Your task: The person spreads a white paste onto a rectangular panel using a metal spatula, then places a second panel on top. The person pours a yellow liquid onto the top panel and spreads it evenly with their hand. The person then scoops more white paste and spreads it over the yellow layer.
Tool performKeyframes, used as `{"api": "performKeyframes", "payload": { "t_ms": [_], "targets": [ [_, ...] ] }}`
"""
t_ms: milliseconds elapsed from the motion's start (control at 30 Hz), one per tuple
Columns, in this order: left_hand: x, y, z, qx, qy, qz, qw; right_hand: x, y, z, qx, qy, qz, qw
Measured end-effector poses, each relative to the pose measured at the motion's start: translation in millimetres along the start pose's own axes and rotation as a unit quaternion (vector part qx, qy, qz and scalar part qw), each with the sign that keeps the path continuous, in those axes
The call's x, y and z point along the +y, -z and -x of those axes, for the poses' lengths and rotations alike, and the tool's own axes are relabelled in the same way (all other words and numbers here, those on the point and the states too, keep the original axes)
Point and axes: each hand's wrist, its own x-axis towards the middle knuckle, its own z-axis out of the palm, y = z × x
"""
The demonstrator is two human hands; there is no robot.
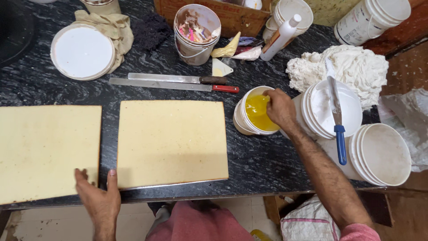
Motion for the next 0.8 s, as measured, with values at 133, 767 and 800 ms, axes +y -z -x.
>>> {"api": "performKeyframes", "payload": {
  "t_ms": [133,767,800],
  "targets": [
    [11.6,20.1,2.8,0.032,-0.107,-0.154,0.982,-4.2,22.5,14.6,-0.014,-0.009,0.043,0.999],
    [-13.4,27.4,23.4,0.021,0.017,0.094,0.995,7.4,-43.8,-2.8,-0.306,-0.211,-0.133,0.919],
    [-16.5,27.5,23.8,0.022,0.012,0.104,0.994,5.9,-40.7,-5.0,-0.284,-0.277,-0.203,0.895]
  ]
}}
